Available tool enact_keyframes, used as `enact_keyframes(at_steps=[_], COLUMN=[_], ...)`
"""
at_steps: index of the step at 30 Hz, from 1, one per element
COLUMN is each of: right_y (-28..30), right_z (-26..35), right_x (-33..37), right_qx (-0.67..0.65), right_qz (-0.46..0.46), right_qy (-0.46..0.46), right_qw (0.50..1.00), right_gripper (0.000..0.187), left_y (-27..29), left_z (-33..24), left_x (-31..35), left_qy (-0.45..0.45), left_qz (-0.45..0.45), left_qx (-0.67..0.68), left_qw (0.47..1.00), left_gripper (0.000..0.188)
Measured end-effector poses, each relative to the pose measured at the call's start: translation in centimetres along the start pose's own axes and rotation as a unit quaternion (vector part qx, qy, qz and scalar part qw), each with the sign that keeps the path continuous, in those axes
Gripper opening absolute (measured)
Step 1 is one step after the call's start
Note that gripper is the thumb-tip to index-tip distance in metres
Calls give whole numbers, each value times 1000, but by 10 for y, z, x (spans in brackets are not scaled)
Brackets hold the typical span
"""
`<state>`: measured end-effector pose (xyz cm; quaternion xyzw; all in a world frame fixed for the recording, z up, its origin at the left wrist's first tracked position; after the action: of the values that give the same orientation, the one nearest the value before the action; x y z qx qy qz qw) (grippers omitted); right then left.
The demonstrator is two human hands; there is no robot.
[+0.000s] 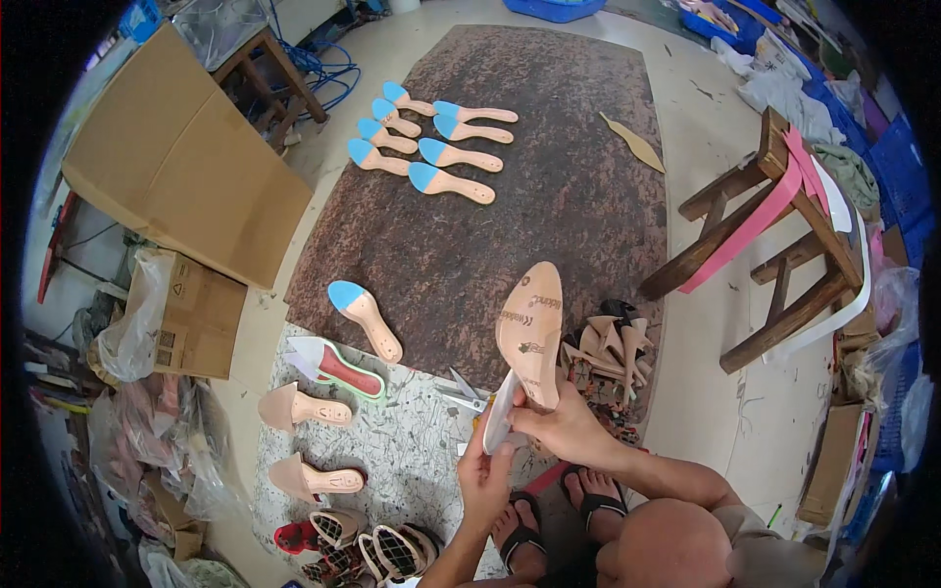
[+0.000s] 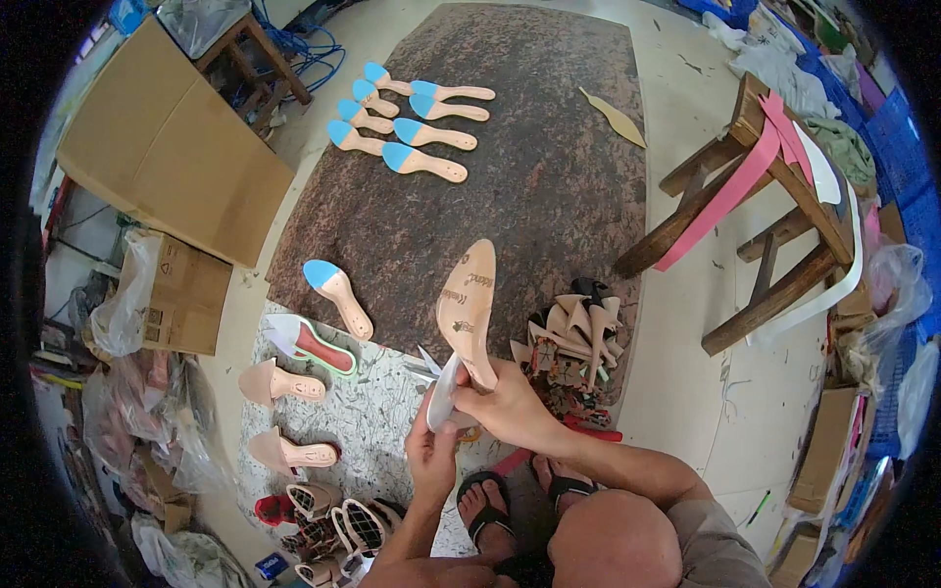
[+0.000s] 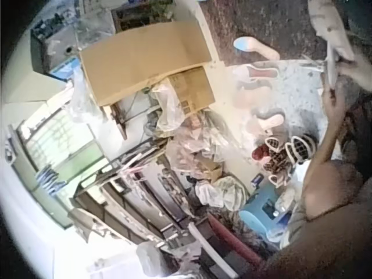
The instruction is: The person is assembling shoe components on the floor. They use scissors to cut a white strap and attach it to a shoe sole, then place the finished sole on a mat. The person handles multiple shoe soles and straps, working on them one at a time.
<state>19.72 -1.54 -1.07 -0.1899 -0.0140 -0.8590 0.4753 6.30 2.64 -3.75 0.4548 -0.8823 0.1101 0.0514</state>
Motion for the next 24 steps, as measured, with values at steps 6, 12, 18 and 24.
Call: enact_keyframes(at_steps=[6, 12, 18, 24], right_y=[-14, 61, 30, 6], right_z=[-7, -15, 3, 10], right_x=[1, 2, 12, 18], right_qx=[-84, 148, 137, -103], right_qz=[37, -10, 61, 173], right_qy=[-21, -13, 49, 30], right_qw=[996, 989, 988, 979], right_gripper=[12, 15, 36, 35], left_y=[55, 170, 162, 115], left_z=[24, -9, -2, -13], left_x=[-21, -41, -39, -34], left_qy=[125, 5, 51, 59], left_qz=[-200, -268, -189, -50], left_qx=[310, 189, 307, 447], left_qw=[921, 945, 931, 891], left_gripper=[35, 28, 30, 40])
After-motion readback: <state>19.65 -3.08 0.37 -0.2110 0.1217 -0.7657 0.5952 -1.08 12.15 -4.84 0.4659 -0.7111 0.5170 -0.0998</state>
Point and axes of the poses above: each hand's wrist, its own x-axis away from the middle knuckle, its own y-axis out of the back of the hand, z = x × y, the point moved 7 cm from there along -x, towards the middle knuckle, and after that the axes turned 3 degrees about -z, right-handed, at the moved point
